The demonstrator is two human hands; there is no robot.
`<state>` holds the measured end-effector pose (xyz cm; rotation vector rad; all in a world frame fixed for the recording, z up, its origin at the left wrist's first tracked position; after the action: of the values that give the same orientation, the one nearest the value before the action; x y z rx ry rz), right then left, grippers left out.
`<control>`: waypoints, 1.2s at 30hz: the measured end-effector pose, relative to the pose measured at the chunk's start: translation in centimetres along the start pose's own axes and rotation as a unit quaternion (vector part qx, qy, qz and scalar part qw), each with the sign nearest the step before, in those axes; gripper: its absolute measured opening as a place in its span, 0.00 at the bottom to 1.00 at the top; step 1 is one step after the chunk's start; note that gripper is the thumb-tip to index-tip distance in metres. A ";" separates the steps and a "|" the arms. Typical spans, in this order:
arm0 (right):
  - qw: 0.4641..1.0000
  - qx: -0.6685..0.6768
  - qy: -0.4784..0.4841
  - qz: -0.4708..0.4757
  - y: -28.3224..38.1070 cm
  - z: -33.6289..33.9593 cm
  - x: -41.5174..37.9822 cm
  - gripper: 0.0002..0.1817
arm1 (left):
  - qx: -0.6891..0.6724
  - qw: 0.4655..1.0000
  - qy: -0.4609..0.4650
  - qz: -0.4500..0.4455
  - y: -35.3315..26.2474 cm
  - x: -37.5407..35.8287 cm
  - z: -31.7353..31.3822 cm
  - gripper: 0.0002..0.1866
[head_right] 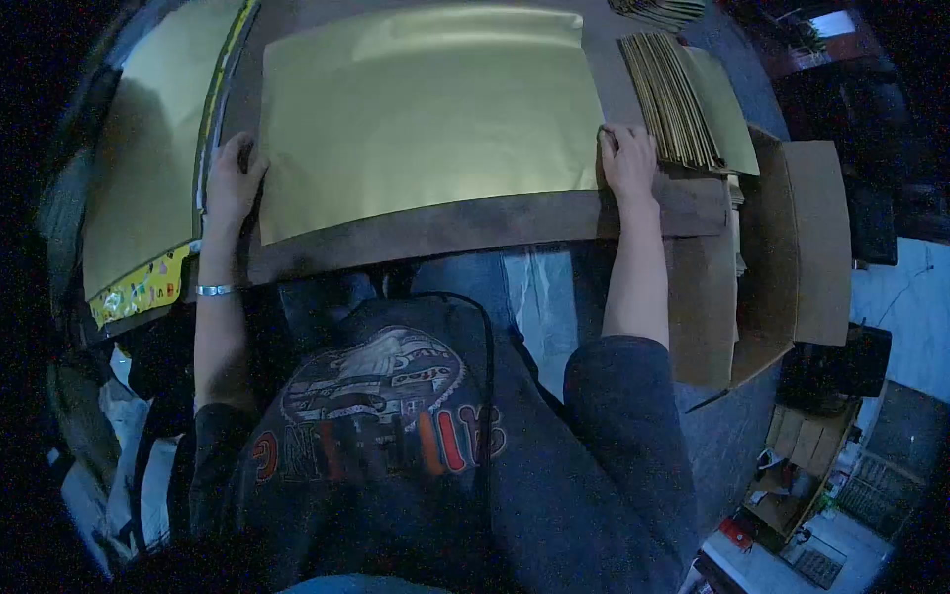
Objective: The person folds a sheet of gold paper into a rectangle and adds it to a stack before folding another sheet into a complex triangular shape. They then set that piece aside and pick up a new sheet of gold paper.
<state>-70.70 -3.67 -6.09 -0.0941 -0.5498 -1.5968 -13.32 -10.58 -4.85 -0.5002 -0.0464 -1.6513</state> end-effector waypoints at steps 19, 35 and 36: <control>0.997 -0.008 0.052 0.051 7.8 -2.4 2.8 0.15 | -0.060 0.975 -0.004 -0.212 -15.8 -6.6 -2.7 0.16; 0.982 0.027 0.179 0.047 25.1 -15.2 15.4 0.36 | -0.059 0.964 0.092 -0.243 -16.1 -5.8 -1.1 0.20; 0.982 0.022 0.178 0.054 26.3 -15.8 15.7 0.36 | -0.058 0.963 0.094 -0.246 -16.2 -5.7 -1.0 0.20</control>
<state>-43.16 -24.47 -6.41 0.1894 -0.2949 -1.4513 -28.69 -3.04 -3.55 -0.4372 0.0735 -2.1930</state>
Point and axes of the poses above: each hand's wrist, its own x-axis towards the middle knuckle, its own z-axis out of the back of the hand, y = z × x, the point moved 3 cm from there along x, towards the middle knuckle, and after that the axes turned 10 degrees about x, right-handed, at the moved point
